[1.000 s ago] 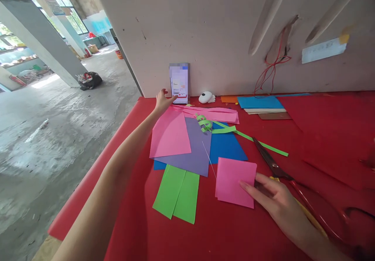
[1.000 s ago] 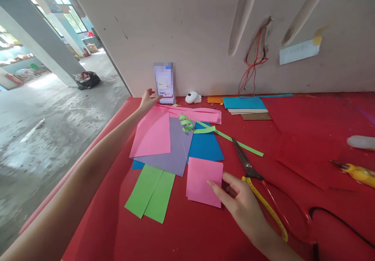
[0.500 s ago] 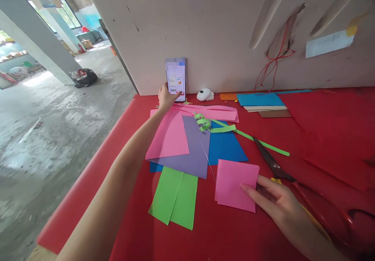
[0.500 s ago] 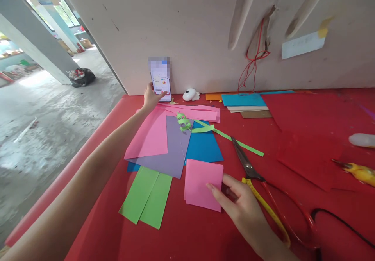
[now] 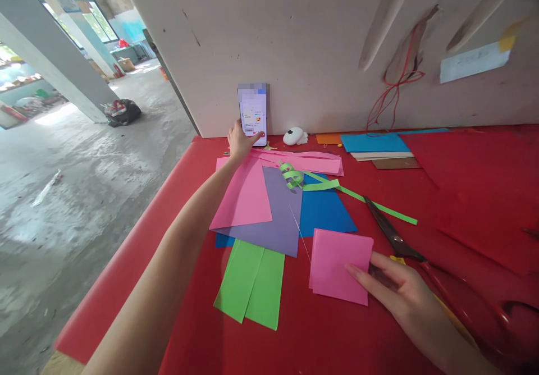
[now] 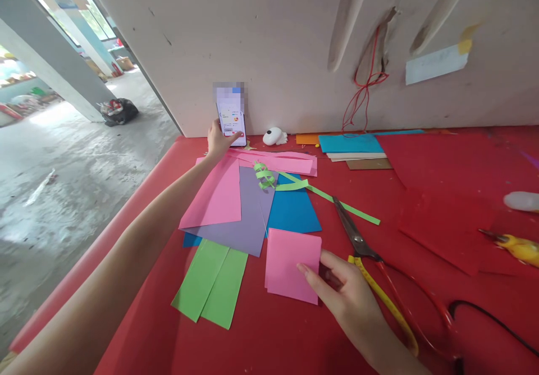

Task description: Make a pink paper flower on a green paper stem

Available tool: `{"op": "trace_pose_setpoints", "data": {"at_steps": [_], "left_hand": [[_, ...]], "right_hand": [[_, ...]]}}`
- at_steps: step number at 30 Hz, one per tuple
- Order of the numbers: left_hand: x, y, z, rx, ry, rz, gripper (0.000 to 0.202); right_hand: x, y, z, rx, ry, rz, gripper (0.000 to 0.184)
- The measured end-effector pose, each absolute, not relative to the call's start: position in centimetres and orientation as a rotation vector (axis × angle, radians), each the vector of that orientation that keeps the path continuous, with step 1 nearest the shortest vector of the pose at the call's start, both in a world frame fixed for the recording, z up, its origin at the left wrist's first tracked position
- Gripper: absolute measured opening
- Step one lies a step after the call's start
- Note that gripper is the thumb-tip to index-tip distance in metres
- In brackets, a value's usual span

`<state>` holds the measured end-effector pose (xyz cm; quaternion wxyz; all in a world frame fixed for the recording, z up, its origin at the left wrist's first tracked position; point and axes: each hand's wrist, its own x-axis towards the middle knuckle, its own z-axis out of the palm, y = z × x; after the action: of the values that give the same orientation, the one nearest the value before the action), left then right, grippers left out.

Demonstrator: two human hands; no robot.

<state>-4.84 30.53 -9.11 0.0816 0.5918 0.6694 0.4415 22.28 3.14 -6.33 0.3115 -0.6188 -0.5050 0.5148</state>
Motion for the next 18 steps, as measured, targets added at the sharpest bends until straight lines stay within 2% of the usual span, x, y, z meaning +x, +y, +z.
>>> {"op": "trace_pose_setpoints", "data": {"at_steps": [18], "left_hand": [[-5.43, 30.90, -9.43, 1.815, 1.964, 1.322, 0.055]], "right_hand": [[22.57, 2.87, -7.04, -1.610, -1.344, 1.348, 0.033]]}}
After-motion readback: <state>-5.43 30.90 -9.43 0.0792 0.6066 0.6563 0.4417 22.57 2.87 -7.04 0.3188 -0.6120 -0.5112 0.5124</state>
